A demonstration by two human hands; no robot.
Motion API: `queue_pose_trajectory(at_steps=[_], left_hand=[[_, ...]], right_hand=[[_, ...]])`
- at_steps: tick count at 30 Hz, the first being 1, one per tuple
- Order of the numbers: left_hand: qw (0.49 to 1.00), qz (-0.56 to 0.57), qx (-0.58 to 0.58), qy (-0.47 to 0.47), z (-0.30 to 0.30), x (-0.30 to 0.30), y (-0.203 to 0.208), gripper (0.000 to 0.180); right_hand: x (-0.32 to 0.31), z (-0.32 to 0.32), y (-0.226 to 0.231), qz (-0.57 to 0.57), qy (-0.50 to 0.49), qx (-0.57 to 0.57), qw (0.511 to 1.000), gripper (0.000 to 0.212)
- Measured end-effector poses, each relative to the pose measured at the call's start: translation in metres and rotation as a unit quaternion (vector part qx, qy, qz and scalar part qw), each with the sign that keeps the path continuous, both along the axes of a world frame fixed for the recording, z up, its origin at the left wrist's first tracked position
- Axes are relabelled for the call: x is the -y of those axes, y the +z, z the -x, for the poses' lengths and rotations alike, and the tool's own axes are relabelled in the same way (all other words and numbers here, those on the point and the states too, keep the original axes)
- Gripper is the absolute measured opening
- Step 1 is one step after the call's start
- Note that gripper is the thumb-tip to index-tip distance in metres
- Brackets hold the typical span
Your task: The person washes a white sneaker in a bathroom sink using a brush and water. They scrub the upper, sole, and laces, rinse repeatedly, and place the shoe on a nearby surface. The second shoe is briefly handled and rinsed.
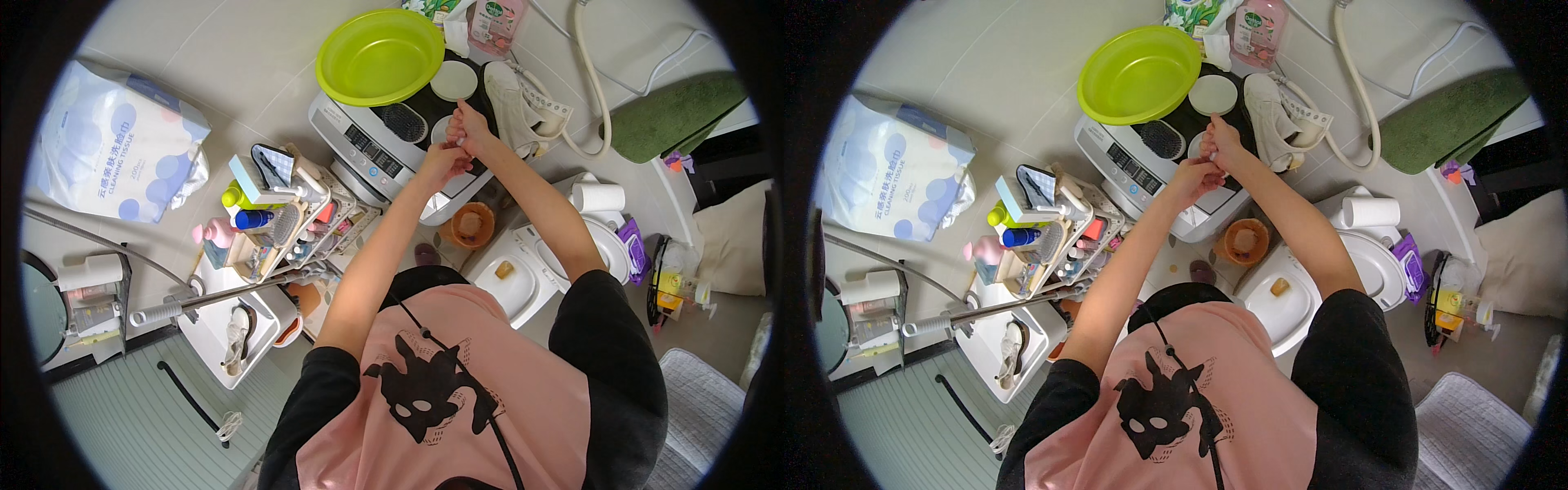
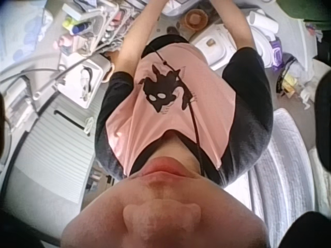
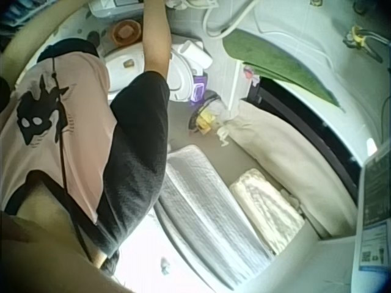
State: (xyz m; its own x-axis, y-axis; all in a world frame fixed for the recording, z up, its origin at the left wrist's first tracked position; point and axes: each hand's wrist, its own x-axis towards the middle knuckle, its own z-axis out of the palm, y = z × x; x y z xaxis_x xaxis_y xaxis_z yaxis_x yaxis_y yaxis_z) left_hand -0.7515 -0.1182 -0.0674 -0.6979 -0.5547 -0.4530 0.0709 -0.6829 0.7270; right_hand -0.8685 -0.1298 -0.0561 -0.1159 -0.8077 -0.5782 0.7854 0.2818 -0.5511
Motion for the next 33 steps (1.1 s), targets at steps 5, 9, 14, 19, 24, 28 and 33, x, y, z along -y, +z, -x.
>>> queue_pose_trajectory(at_steps=[5,9,14,19,24,28,33], left_hand=[[0.997,0.055,0.038,-0.039,0.002,0.008,0.002,0.012],[0.996,0.074,0.049,-0.030,0.007,0.007,0.002,0.010],[0.983,0.154,0.088,-0.047,0.013,0.004,0.008,0.015],[0.969,0.219,0.116,0.008,0.018,0.002,0.009,0.015],[0.994,0.093,0.042,0.050,0.020,0.003,0.006,0.009],[0.999,-0.022,-0.009,0.048,0.017,0.010,0.000,0.020],[0.993,-0.099,-0.055,0.044,0.020,0.021,-0.004,0.033]], right_hand=[[0.000,-0.001,0.003,0.024,-0.039,-0.047,0.998,0.043],[-0.001,-0.003,-0.001,0.066,-0.072,-0.097,0.990,0.039],[-0.003,0.002,-0.001,0.093,-0.084,-0.096,0.987,0.039],[-0.002,0.011,0.008,0.095,-0.020,-0.088,0.991,0.036],[-0.005,0.023,0.007,0.087,-0.001,-0.022,0.996,0.030],[-0.007,0.013,0.013,0.086,-0.074,-0.086,0.990,0.026],[-0.017,0.017,0.002,0.058,-0.057,-0.097,0.992,0.022]])
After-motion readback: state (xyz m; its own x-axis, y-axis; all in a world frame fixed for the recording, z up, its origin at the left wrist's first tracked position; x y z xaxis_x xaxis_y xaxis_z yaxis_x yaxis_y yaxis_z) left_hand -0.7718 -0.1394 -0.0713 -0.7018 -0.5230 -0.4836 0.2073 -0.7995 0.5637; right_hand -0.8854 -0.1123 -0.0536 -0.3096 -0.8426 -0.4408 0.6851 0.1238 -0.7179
